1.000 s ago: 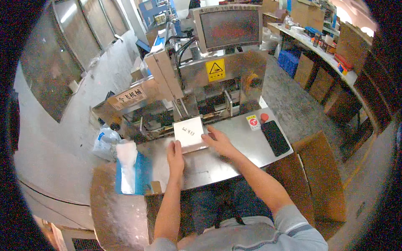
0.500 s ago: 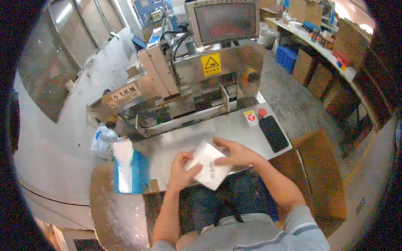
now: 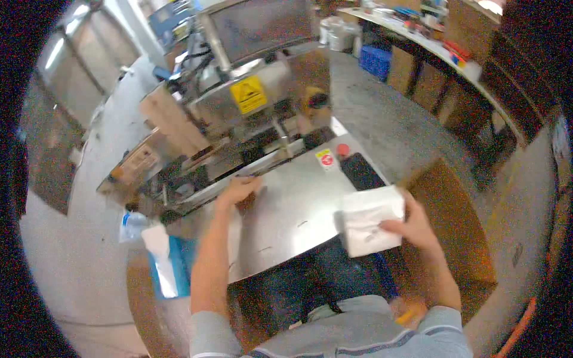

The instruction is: Manually wrap white boxes with plastic film using a heat sealing machine and pack them into a carton.

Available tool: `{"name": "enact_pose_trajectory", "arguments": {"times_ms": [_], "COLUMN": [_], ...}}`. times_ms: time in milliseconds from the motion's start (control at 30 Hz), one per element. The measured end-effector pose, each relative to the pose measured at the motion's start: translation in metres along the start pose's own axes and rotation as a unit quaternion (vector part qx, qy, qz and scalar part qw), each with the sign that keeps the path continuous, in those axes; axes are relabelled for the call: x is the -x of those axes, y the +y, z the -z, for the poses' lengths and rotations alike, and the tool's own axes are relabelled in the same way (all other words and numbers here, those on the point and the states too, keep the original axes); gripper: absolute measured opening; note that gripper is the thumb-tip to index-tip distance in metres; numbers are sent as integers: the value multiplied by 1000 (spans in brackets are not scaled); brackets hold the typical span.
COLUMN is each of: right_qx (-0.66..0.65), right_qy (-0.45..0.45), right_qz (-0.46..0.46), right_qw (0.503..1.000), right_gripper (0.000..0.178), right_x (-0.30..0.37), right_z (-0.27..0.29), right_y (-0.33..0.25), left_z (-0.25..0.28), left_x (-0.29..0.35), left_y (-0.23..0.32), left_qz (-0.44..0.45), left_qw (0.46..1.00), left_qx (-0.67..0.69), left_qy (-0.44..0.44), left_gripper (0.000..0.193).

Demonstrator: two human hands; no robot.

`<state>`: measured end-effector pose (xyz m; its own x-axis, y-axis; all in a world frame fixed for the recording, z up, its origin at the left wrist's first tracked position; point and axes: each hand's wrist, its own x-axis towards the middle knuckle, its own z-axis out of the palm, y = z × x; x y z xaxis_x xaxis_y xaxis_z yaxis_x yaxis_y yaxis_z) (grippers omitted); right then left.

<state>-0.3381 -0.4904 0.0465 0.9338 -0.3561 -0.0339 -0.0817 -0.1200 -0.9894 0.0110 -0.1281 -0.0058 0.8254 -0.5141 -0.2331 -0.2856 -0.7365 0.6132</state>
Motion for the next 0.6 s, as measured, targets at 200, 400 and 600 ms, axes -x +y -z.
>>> {"name": "enact_pose_trajectory", "arguments": {"times_ms": [200, 400, 600], "right_qx": [30, 348, 226], "right_qy": [243, 356, 204], "right_qz": [20, -189, -427], "right_qw": [969, 846, 852], "right_gripper": [75, 92, 101], "right_x": [67, 156, 219], "right_z": [141, 246, 264], "right_y": [-1, 139, 292], "left_z": [-1, -29, -111], "left_x": [-38, 55, 150], "left_y": [-53, 36, 148], "left_qz": [112, -37, -169], "left_qw": [982, 989, 940], "left_qx": [-151, 88, -269], "left_qy": [-20, 114, 128], "left_gripper": [73, 42, 48]}}
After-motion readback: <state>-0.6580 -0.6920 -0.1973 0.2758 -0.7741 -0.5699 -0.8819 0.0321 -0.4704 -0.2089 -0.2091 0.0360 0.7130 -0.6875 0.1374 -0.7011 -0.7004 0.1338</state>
